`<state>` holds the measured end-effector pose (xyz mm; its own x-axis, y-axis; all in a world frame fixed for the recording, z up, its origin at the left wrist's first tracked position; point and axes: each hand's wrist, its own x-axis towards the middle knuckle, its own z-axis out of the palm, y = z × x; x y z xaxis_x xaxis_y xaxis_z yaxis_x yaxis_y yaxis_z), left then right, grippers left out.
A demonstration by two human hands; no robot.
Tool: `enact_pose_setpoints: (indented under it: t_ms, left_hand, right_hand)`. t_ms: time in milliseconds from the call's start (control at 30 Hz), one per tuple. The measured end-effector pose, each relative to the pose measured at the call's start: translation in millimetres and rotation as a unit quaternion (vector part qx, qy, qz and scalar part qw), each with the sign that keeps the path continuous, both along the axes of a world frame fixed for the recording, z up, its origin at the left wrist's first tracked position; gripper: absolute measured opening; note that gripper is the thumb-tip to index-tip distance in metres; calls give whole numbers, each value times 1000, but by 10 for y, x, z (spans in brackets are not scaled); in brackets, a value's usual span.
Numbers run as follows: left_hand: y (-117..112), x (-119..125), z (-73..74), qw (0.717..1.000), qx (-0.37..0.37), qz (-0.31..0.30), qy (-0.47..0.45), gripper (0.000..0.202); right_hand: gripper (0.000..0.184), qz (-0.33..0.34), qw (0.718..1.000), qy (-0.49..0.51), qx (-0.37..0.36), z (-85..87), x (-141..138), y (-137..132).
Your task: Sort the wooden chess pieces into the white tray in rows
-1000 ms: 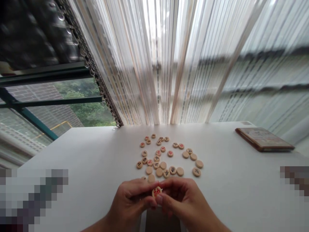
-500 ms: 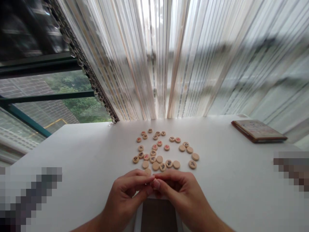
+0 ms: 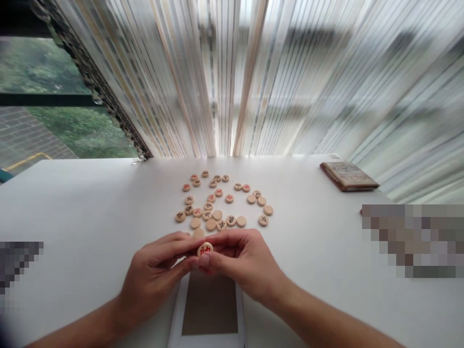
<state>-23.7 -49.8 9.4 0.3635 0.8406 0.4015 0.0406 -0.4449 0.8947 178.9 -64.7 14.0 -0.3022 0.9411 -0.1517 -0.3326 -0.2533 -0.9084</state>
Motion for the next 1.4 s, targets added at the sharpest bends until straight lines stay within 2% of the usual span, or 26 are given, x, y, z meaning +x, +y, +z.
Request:
enact_pose_setpoints:
  t_ms: [433, 667, 1000, 1100, 1200, 1400]
  left_hand:
    - [-12, 13, -31, 998, 50, -31, -3, 39]
    - [-33, 18, -21, 999, 2, -25, -23, 33]
    - [-32, -7, -28, 999, -32, -20, -34, 34]
    - [-28, -3, -22, 998, -52, -6, -38, 32]
    - [-33, 0, -19, 997, -64, 6, -50, 29]
    - [-49, 5, -7, 993, -84, 19, -75, 27]
  right_hand:
    - [30, 10, 999, -14, 30, 37, 12, -31]
    - [29, 31, 997, -40, 65, 58, 43, -42]
    - [22, 45, 995, -9, 86, 52, 41, -34]
    - [19, 22, 995, 1, 96, 14, 30, -29]
    - [21, -30, 991, -20, 125, -36, 34, -30]
    - [25, -98, 958, -106, 247, -107, 56, -45]
